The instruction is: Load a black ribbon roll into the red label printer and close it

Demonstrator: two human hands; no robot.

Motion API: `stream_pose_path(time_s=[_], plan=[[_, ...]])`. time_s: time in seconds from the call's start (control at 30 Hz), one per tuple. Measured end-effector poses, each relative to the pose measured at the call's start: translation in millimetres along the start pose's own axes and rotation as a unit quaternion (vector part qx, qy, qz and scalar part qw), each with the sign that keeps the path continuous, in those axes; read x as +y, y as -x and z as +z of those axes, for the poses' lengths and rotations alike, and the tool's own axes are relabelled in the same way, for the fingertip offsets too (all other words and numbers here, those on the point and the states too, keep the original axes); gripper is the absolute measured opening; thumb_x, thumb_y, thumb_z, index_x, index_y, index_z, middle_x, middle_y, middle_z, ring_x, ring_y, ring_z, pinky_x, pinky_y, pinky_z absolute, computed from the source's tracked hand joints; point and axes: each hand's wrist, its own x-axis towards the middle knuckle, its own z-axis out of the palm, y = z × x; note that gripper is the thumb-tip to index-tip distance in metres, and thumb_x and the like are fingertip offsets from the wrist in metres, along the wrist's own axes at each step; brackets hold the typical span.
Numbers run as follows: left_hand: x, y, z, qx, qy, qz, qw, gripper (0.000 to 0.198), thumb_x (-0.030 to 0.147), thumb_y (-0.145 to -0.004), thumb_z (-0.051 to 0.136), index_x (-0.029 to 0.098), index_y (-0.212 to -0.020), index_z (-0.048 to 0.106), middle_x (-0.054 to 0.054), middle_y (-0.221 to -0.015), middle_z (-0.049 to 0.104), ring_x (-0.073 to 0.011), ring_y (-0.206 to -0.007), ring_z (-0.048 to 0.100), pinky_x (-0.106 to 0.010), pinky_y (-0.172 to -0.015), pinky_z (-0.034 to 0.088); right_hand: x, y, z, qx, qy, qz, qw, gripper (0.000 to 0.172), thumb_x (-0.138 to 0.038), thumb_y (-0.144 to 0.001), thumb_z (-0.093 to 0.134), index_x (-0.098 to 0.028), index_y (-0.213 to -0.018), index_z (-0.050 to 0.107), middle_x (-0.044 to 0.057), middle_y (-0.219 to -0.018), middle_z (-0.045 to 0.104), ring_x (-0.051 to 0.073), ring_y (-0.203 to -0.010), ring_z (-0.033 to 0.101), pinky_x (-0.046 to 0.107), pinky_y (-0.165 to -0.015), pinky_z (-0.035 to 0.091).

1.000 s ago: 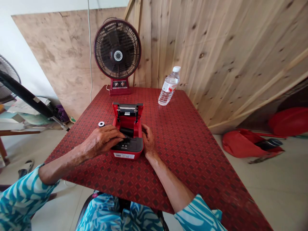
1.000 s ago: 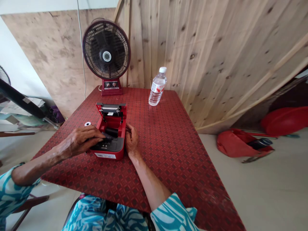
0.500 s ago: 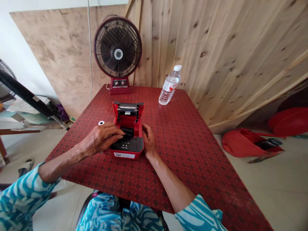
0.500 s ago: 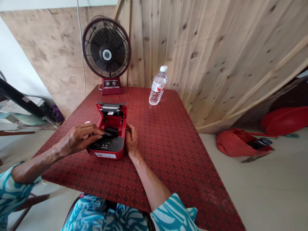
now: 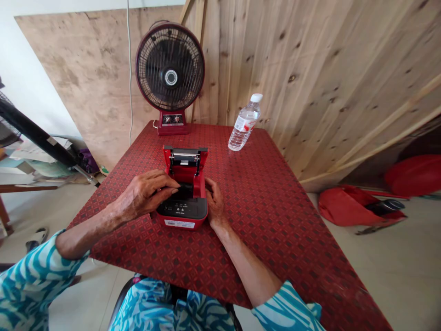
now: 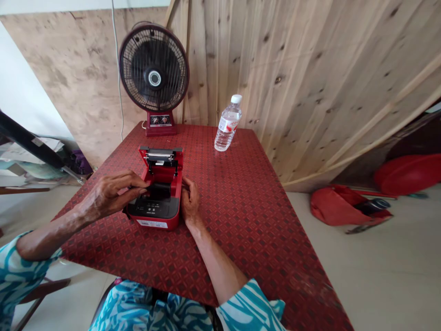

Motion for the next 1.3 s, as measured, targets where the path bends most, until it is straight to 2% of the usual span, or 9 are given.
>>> stream_pose_path(time_s=[0.17,0.3,0.4,0.5,0.73,0.83,0.97,1.1,1.3], plan=[[5,17,2.5,-0.006,-0.024,0.055,0.998,0.016,0.012,-0.093,0.054,0.017,-0.105,0.063,-0.005,-0.093,0.070,-0.0144,-0.084,0.064,-0.026,-0.077,0.051,4,0,1,0.000,-0.021,0.017,1.000,0.031,-0.030,-0.084,0.049,-0.025,-0.112,0.061,0.006,-0.113,0.068,0.022,-0.106,0.062,0.044,-0.096,0.048],[10,32,4.6,-0.021,-0.058,0.088,0.994,0.019,0.009,-0.090,0.056,0.017,-0.107,0.062,-0.006,-0.091,0.067,-0.0159,-0.081,0.061,-0.029,-0.074,0.049,5,-1,1,0.000,-0.026,0.015,1.000,0.031,-0.029,-0.084,0.050,-0.025,-0.112,0.061,0.006,-0.114,0.067,0.022,-0.107,0.062,0.043,-0.097,0.047],[13,34,4.4,-0.036,-0.073,0.101,0.991,0.021,0.009,-0.089,0.058,0.015,-0.108,0.062,-0.007,-0.091,0.067,-0.0167,-0.080,0.060,-0.029,-0.071,0.048,5,-1,2,0.004,-0.018,0.016,1.000,0.031,-0.029,-0.084,0.048,-0.025,-0.112,0.061,0.006,-0.114,0.067,0.022,-0.109,0.061,0.044,-0.098,0.046],[9,22,4.4,-0.027,-0.066,0.099,0.992,0.017,0.011,-0.091,0.056,0.016,-0.106,0.062,-0.006,-0.091,0.069,-0.0159,-0.080,0.061,-0.028,-0.071,0.049,4,0,1,0.004,-0.019,0.017,1.000,0.032,-0.030,-0.084,0.047,-0.024,-0.113,0.061,0.007,-0.114,0.067,0.022,-0.107,0.062,0.044,-0.097,0.047],[-14,-27,13.5,0.022,-0.037,0.086,0.995,0.011,0.017,-0.092,0.057,0.016,-0.101,0.064,-0.005,-0.091,0.071,-0.0146,-0.083,0.064,-0.027,-0.077,0.051,3,0,3,0.015,-0.017,0.003,1.000,0.031,-0.029,-0.084,0.048,-0.024,-0.111,0.062,0.006,-0.111,0.068,0.021,-0.105,0.062,0.041,-0.096,0.047],[-13,-33,14.4,0.020,-0.033,0.082,0.996,0.011,0.018,-0.093,0.057,0.017,-0.100,0.064,-0.004,-0.090,0.070,-0.0145,-0.083,0.065,-0.027,-0.078,0.051,5,0,6,0.025,-0.025,-0.001,0.999,0.031,-0.029,-0.083,0.047,-0.024,-0.110,0.062,0.005,-0.109,0.068,0.021,-0.101,0.064,0.040,-0.093,0.049],[2,-21,12.4,0.026,-0.029,0.073,0.997,0.008,0.017,-0.092,0.057,0.016,-0.097,0.064,-0.004,-0.087,0.071,-0.0139,-0.081,0.065,-0.026,-0.075,0.051,7,-1,7,0.027,-0.025,-0.002,0.999,0.033,-0.028,-0.082,0.046,-0.025,-0.110,0.063,0.005,-0.109,0.068,0.020,-0.100,0.064,0.040,-0.094,0.049],[16,0,16.8,-0.012,-0.044,0.095,0.994,0.012,0.018,-0.095,0.052,0.017,-0.098,0.064,-0.005,-0.089,0.071,-0.0144,-0.082,0.065,-0.027,-0.074,0.050,2,-2,3,0.021,-0.025,0.005,0.999,0.031,-0.033,-0.084,0.047,-0.025,-0.109,0.064,0.005,-0.110,0.069,0.020,-0.105,0.062,0.040,-0.096,0.047],[23,19,22.0,-0.018,-0.084,0.094,0.992,0.019,0.020,-0.097,0.047,0.017,-0.089,0.064,-0.004,-0.083,0.069,-0.0152,-0.076,0.061,-0.028,-0.069,0.046,-7,-2,0,0.009,-0.018,0.023,1.000,0.032,-0.037,-0.085,0.047,-0.024,-0.109,0.064,0.005,-0.113,0.069,0.021,-0.106,0.062,0.040,-0.095,0.047]])
